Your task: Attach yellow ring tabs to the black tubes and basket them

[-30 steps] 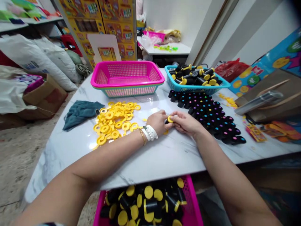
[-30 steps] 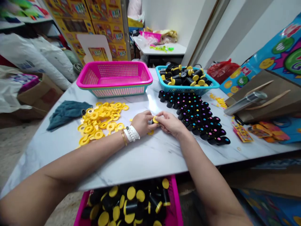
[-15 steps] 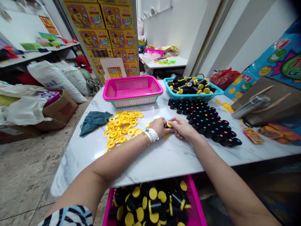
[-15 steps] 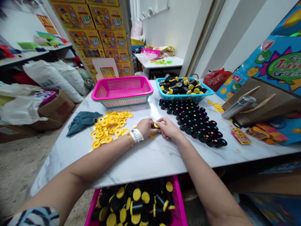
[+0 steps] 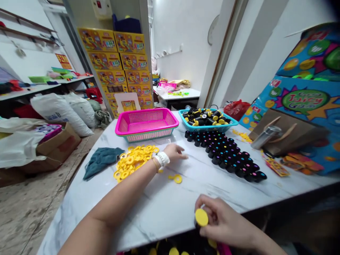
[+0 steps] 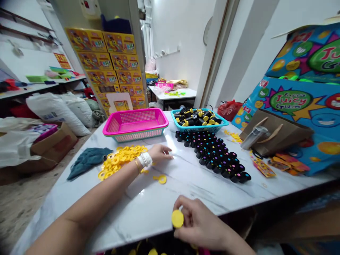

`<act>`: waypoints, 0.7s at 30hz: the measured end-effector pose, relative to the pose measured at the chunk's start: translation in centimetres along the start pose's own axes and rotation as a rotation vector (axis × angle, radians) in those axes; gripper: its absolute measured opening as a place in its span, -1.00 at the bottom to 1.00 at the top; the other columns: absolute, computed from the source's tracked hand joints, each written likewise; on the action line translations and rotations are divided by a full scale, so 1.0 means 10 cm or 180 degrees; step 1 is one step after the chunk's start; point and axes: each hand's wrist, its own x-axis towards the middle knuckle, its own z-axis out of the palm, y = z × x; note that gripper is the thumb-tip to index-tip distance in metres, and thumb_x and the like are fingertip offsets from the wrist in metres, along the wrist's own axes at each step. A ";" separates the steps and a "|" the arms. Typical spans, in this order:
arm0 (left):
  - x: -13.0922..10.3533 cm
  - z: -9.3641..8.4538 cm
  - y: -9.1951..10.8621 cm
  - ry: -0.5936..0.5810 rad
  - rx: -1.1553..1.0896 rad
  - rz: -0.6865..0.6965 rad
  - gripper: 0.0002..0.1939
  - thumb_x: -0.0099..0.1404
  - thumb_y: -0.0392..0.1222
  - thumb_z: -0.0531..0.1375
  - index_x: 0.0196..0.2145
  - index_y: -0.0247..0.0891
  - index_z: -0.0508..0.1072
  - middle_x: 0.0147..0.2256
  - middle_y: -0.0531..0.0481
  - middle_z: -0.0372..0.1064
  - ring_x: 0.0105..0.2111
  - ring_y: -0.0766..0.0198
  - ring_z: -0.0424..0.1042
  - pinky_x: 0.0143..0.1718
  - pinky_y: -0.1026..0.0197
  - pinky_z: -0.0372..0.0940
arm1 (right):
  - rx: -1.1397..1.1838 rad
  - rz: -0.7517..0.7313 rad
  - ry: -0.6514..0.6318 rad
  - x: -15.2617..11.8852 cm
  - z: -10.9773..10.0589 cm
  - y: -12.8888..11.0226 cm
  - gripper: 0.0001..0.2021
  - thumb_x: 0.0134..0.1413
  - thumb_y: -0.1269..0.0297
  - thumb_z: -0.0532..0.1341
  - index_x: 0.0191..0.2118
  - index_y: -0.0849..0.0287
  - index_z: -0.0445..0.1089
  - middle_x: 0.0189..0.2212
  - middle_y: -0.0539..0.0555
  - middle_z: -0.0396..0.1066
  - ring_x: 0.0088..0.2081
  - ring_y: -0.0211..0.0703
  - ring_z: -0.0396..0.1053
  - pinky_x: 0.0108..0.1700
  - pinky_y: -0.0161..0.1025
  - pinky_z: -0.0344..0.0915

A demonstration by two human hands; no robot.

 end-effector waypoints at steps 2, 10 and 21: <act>0.26 0.06 0.02 0.0505 0.0162 -0.0294 -0.55 0.07 0.10 0.31 -0.20 -0.31 0.56 -0.34 -0.09 0.52 -0.32 0.17 0.48 -0.21 0.22 0.31 | -0.0460 -0.0014 -0.0381 -0.12 0.05 -0.05 -0.57 -0.25 0.45 0.35 -0.14 0.07 0.35 -0.59 -0.19 0.20 -0.54 -0.36 0.14 -0.50 -0.42 0.02; 1.00 0.41 0.13 0.1146 0.0303 -0.0680 -0.46 0.10 0.16 0.28 -0.13 -0.32 0.42 -0.12 -0.23 0.41 -0.13 0.08 0.39 -0.12 0.13 0.28 | -0.1069 -0.0692 0.0830 0.59 -0.23 -0.14 -0.77 0.13 0.18 0.23 -0.12 0.14 0.42 -0.51 -0.07 0.28 -0.48 -0.28 0.25 -0.37 -0.34 0.18; 0.78 0.42 0.13 0.1145 0.0576 -0.0342 -0.72 0.12 -0.08 0.20 -0.25 -0.27 0.50 -0.19 -0.12 0.40 -0.23 0.15 0.41 -0.21 0.18 0.31 | -0.2817 -0.0791 0.0995 0.90 -0.25 -0.13 -0.84 0.15 0.40 0.13 -0.37 0.20 0.46 -0.38 0.13 0.45 -0.27 -0.06 0.40 -0.23 -0.18 0.28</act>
